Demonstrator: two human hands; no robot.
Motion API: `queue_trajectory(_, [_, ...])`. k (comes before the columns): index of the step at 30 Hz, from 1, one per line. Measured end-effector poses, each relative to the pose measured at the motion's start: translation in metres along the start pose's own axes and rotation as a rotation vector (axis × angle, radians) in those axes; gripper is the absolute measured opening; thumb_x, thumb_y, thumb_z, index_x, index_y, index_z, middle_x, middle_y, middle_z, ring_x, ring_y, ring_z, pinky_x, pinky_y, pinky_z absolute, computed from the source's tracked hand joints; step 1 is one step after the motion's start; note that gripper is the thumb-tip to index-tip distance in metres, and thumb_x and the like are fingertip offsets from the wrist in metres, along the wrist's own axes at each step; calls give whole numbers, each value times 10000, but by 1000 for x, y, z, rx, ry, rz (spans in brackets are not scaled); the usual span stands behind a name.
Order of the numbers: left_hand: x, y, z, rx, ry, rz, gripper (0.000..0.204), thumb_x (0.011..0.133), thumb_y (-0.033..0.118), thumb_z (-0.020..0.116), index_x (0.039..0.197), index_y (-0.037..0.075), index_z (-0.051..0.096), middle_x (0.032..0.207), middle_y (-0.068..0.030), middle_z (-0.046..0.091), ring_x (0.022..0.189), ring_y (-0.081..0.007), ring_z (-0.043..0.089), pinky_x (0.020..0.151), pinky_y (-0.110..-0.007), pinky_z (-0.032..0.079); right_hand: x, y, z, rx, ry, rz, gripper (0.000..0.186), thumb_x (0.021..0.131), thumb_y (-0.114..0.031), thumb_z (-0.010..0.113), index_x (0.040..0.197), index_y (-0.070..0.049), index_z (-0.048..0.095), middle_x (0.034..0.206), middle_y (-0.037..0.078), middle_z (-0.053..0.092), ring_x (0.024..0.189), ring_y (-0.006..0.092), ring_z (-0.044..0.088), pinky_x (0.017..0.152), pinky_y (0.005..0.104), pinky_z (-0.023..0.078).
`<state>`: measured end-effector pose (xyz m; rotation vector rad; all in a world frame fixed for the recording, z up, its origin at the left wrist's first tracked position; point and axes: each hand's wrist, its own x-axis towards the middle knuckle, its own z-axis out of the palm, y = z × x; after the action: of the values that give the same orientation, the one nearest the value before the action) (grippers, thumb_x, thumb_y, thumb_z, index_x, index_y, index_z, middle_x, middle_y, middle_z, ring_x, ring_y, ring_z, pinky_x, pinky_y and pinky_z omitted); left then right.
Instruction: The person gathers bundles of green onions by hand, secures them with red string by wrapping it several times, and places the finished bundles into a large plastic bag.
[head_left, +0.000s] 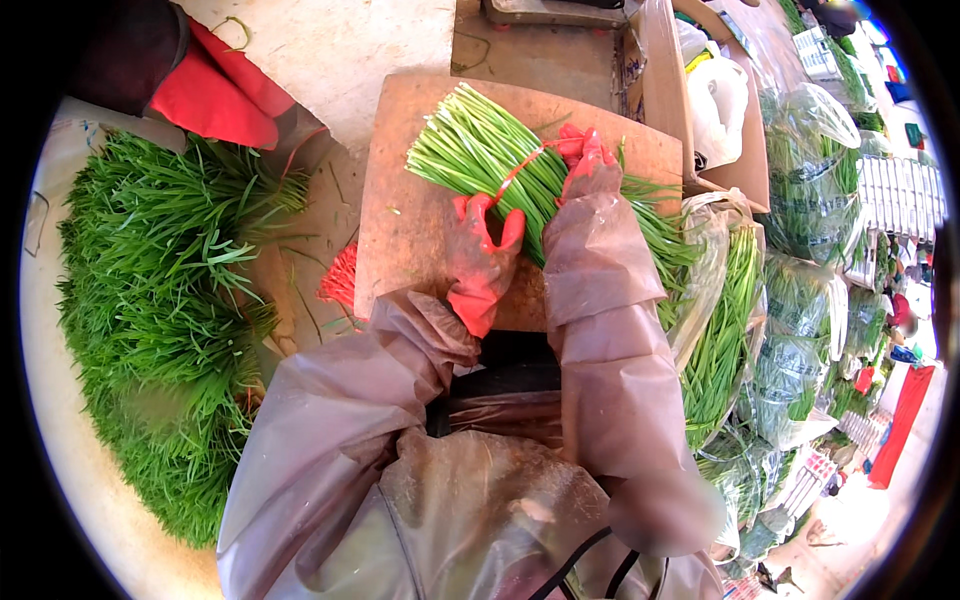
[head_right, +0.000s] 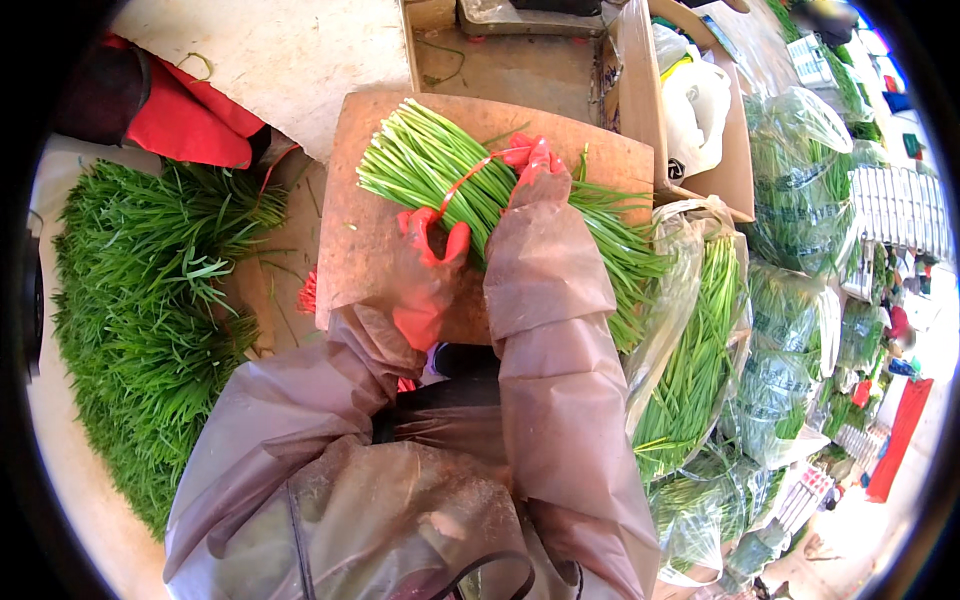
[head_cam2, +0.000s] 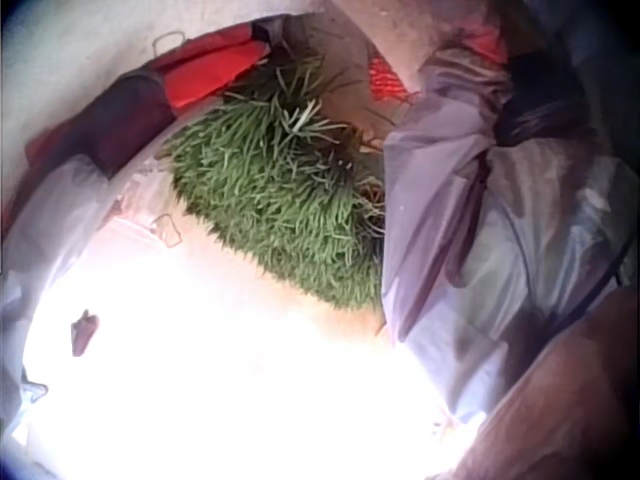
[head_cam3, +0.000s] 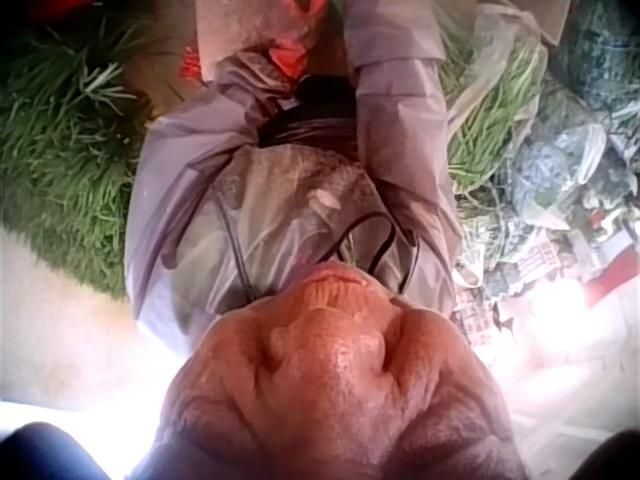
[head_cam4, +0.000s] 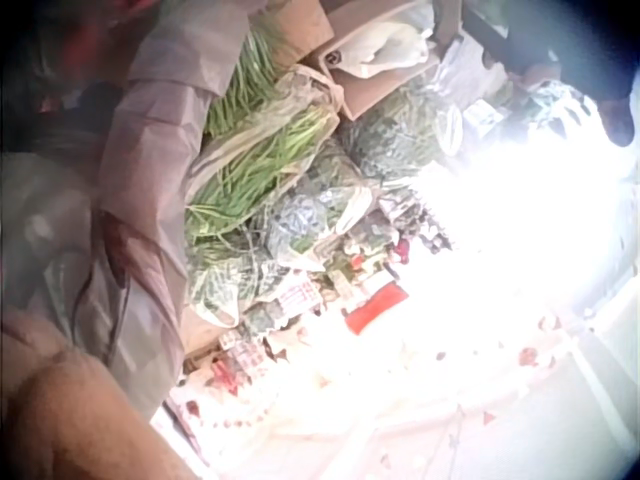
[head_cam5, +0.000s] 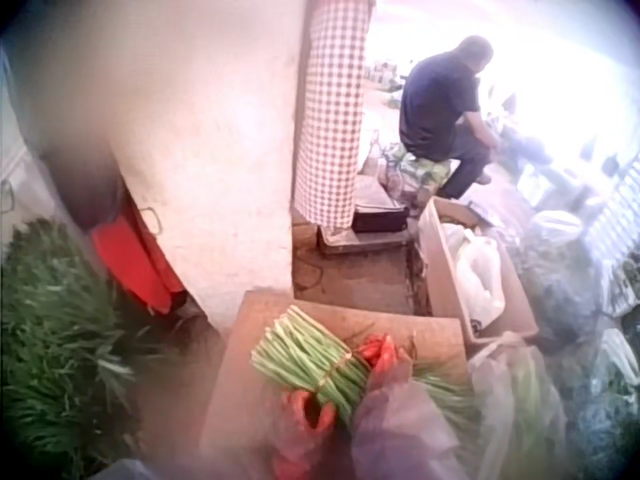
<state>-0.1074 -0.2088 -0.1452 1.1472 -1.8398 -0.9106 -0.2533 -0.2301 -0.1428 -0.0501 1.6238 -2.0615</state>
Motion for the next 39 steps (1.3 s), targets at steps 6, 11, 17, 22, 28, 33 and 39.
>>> queue_trajectory(6, [1, -6, -7, 81, -123, 59, 174, 686, 195, 607, 746, 61, 512, 713, -142, 508, 620, -341, 504, 503, -403, 395, -1, 5, -9, 12, -162, -48, 304, 859, -203, 416, 751, 50, 545, 771, 146, 584, 676, 200, 538, 659, 327, 452])
queue_trajectory(11, [17, -16, -55, 265, -263, 270, 221, 687, 230, 623, 811, 63, 548, 845, -123, 549, 691, -296, 540, 585, -378, 435, -15, -15, -5, 228, -604, 33, 257, 793, -206, 447, 774, 24, 558, 703, 122, 567, 604, 169, 511, 638, 300, 422])
queue_trajectory(17, [101, 26, -59, 411, -559, 718, 413, 750, 275, 526, 1086, 46, 451, 1039, -117, 497, 953, -264, 474, 856, -354, 350, -70, -59, 23, -377, -496, -84, 220, 792, -157, 448, 694, 12, 548, 617, 80, 541, 545, 149, 487, 556, 257, 399])
queue_trajectory(22, [72, 1, -34, 798, -709, 830, 328, 825, 199, 327, 1042, -10, 455, 1010, -159, 501, 943, -274, 483, 848, -343, 368, -61, -44, 10, 18, -276, 171, 241, 823, -140, 441, 683, 23, 552, 624, 93, 554, 558, 164, 513, 541, 285, 427])
queue_trajectory(28, [90, 1, -17, 840, -924, 756, 280, 752, 161, 438, 985, 16, 491, 945, -127, 552, 912, -261, 513, 743, -326, 409, -58, -52, 20, -15, -317, 158, 235, 826, -152, 451, 692, 17, 544, 615, 92, 559, 517, 161, 488, 501, 272, 404])
queue_trajectory(33, [105, 13, -18, 710, -961, 575, 581, 471, 253, 733, 901, 2, 435, 772, -135, 575, 765, -280, 570, 639, -347, 445, -67, -52, 18, -108, -464, -49, 207, 810, -121, 443, 669, 7, 524, 605, 80, 514, 496, 173, 457, 465, 277, 368])
queue_trajectory(39, [91, -10, 6, 857, -870, 679, 205, 719, 126, 478, 899, 33, 452, 903, -82, 548, 856, -265, 541, 710, -329, 431, -133, 62, -20, 784, -706, 202, 63, 750, -32, 448, 791, -33, 496, 640, 46, 453, 492, 157, 419, 469, 282, 383])
